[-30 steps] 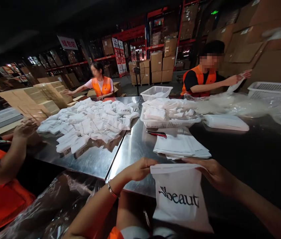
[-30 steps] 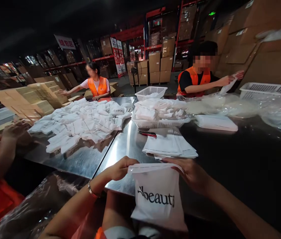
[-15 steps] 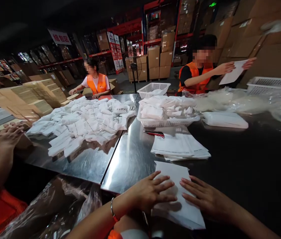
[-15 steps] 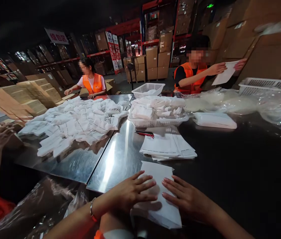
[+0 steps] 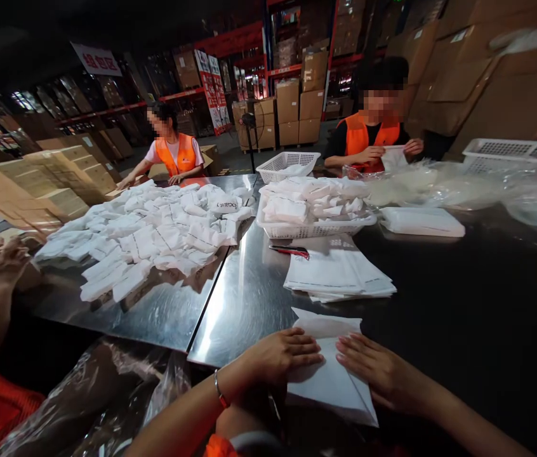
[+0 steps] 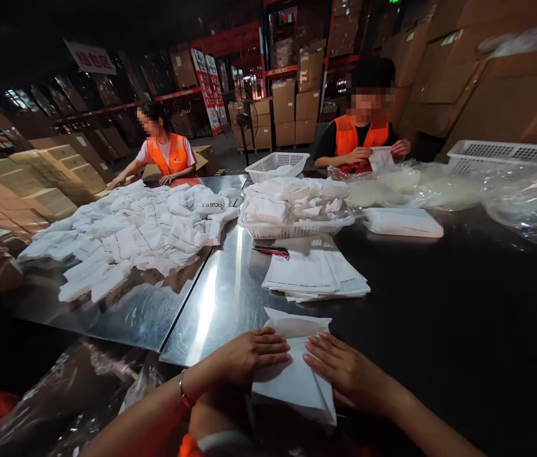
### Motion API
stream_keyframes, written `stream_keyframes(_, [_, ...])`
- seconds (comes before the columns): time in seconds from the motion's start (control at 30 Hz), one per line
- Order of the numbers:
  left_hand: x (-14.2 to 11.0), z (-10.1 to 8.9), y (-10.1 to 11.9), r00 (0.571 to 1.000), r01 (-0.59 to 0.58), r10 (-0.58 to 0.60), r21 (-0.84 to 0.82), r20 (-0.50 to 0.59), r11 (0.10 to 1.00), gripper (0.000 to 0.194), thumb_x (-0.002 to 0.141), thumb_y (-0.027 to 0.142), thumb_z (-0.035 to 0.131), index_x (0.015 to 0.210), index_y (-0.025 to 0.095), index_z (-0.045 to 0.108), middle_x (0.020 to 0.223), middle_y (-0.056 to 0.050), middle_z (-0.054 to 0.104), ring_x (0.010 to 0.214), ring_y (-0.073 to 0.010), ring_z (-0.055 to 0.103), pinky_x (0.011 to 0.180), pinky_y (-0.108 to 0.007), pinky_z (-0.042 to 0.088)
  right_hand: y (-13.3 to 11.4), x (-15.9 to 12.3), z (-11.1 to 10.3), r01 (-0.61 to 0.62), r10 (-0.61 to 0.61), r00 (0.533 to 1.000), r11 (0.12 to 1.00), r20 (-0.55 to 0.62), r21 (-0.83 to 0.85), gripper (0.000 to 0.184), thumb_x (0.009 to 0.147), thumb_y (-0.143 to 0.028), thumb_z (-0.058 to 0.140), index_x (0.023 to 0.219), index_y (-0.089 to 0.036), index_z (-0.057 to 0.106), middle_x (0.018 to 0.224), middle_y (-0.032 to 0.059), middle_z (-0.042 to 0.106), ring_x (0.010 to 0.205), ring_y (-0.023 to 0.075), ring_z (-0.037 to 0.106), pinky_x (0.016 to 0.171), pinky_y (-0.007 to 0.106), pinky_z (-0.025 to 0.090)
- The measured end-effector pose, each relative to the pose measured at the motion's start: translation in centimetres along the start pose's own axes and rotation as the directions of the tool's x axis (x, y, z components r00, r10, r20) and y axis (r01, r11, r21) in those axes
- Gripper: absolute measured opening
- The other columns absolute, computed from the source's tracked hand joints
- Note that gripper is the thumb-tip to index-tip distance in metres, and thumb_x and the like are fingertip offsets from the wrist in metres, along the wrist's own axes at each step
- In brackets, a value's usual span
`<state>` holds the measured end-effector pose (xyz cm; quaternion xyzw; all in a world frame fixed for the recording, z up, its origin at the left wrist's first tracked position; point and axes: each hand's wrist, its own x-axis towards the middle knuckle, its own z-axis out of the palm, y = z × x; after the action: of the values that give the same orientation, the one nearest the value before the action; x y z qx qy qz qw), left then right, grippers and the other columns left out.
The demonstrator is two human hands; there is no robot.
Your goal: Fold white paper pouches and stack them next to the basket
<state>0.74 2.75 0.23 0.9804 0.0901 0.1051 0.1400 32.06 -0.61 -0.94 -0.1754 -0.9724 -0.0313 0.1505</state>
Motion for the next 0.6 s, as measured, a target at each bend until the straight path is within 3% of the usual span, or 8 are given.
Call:
stream_keyframes(0.17, [0.5,0.4,0.3,0.986,0.027,-0.029,-0.012,-0.167,1.000,0.034,0.098,0.024,0.045,0.129,0.015,0.058,0.126,-0.010,0.063,0.124,-0.0199,0.052,0.111,-0.037,0.035,-1.1,0.1,0.1,0.033,-0.057,0.991,0.982,-0.124,-0.187,0.043,0.089,-0.011,0.053,0.132,-0.017,0.056,0.138,0.0168,0.051,0.138,0.0330,0.031,0.110,0.058,0.033])
stream_keyframes(0.27, [0.3,0.3,0.4,0.987,0.056,-0.061,-0.039,-0.149,0.998,0.034,0.095,0.025,0.050,0.127,0.019,0.060,0.128,-0.010,0.062,0.124,-0.0218,0.052,0.110,-0.040,0.035,-2.0,0.3,0.4,0.044,-0.090,0.977,0.972,-0.193,-0.231,0.038,0.094,-0.011,0.051,0.130,-0.020,0.057,0.141,0.0154,0.048,0.136,0.0375,0.034,0.107,0.066,0.031])
stream_keyframes(0.47, [-0.5,0.3,-0.1,0.997,0.048,-0.052,-0.075,-0.059,0.996,0.049,0.082,0.018,0.054,0.131,0.018,0.055,0.140,-0.009,0.052,0.133,-0.0231,0.043,0.117,-0.043,0.025,-2.5,0.2,0.0,0.027,-0.087,0.967,0.970,-0.241,-0.242,0.032,0.098,-0.010,0.041,0.121,-0.011,0.062,0.135,0.0156,0.054,0.134,0.0340,0.039,0.113,0.060,0.027])
stream_keyframes(0.6, [-0.3,0.3,0.2,0.998,0.046,-0.047,-0.038,-0.029,0.998,0.045,0.086,0.019,0.053,0.130,0.019,0.057,0.138,-0.009,0.054,0.132,-0.0239,0.045,0.115,-0.043,0.029,-2.2,0.9,0.0,0.029,-0.084,0.968,0.974,-0.238,-0.224,0.030,0.097,-0.008,0.042,0.120,-0.006,0.062,0.130,0.0179,0.058,0.133,0.0270,0.042,0.112,0.047,0.037])
